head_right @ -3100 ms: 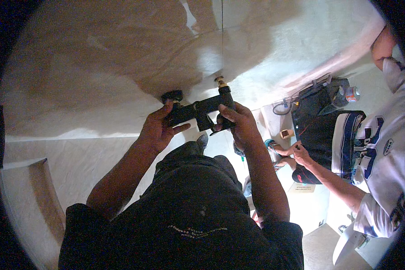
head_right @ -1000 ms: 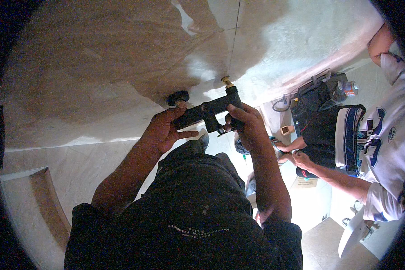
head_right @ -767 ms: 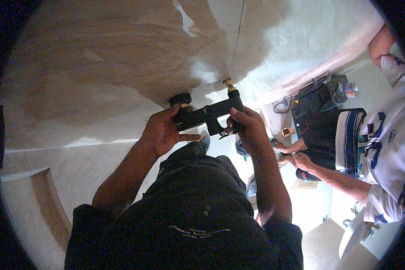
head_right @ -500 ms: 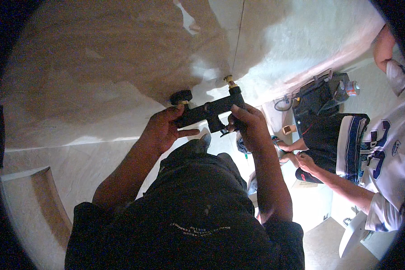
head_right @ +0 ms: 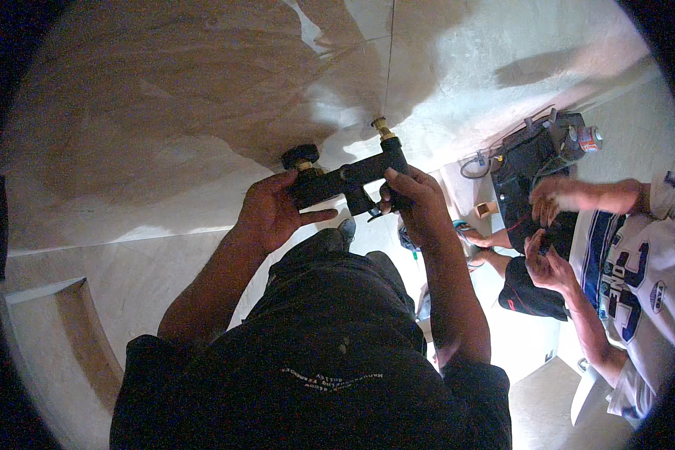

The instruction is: The person installs a shower faucet by attaching the valve assembly to the wall pipes, using a wrench to tighten the connections, and then fitting the external faucet hardware over the valve.

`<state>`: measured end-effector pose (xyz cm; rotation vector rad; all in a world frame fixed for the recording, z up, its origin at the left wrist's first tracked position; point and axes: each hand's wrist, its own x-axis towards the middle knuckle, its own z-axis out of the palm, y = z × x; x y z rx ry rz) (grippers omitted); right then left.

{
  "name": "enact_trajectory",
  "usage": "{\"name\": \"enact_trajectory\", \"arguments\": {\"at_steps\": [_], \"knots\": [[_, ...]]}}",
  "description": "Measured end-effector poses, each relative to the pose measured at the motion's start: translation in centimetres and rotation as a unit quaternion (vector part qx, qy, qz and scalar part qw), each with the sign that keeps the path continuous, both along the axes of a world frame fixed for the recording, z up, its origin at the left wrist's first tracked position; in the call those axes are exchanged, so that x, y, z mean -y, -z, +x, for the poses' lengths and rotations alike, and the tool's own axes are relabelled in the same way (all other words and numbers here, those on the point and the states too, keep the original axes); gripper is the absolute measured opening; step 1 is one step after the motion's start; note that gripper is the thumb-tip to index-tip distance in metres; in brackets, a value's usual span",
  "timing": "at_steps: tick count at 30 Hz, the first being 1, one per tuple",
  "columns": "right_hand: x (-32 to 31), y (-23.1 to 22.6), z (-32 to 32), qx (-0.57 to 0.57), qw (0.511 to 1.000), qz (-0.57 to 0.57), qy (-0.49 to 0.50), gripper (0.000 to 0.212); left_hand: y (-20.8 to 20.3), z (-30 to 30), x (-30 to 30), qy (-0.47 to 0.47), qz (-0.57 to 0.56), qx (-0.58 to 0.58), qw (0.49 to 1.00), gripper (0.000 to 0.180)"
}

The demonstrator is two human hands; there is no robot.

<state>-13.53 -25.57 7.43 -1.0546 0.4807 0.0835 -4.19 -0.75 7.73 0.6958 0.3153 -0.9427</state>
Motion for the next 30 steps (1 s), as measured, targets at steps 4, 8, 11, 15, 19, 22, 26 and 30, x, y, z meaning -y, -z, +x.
{"name": "enact_trajectory", "arguments": {"at_steps": [4, 8, 11, 15, 19, 22, 26, 30], "knots": [[0.4, 0.0, 0.4, 0.006, 1.0, 0.008, -0.009, 0.031, -0.5, -0.2, 1.5, -0.027, 0.107, 0.052, 0.993, 0.037], [0.5, -0.2, 0.3, 0.002, 1.0, -0.007, -0.013, 0.031, -0.3, 0.2, 0.1, 0.003, 0.058, 0.013, 0.998, 0.034], [0.3, -0.5, 0.2, 0.002, 0.999, -0.027, -0.018, 0.031, 0.8, 0.4, -0.5, 0.015, -0.011, -0.028, 0.999, 0.037], [-0.2, 0.9, -0.9, 0.009, 0.999, -0.032, -0.008, 0.036, 2.2, -0.4, 0.2, -0.012, 0.044, -0.009, 0.999, 0.035], [-0.8, 2.9, -2.9, 0.045, 0.998, 0.013, 0.028, 0.051, 0.2, -0.7, 1.0, 0.075, 0.161, 0.111, 0.978, 0.037], [-1.1, 3.0, -4.7, 0.07, 0.996, 0.01, 0.061, 0.058, 0.7, -1.0, 1.9, 0.09, 0.151, 0.155, 0.972, 0.041], [-1.5, 2.8, -7.5, 0.081, 0.989, 0.002, 0.121, 0.067, 0.0, -0.8, 3.7, 0.107, 0.085, 0.194, 0.971, 0.045], [-2.6, 2.1, -9.2, 0.137, 0.974, 0.064, 0.166, 0.069, 3.5, -2.2, 4.9, 0.107, -0.034, 0.226, 0.968, 0.051]]}}
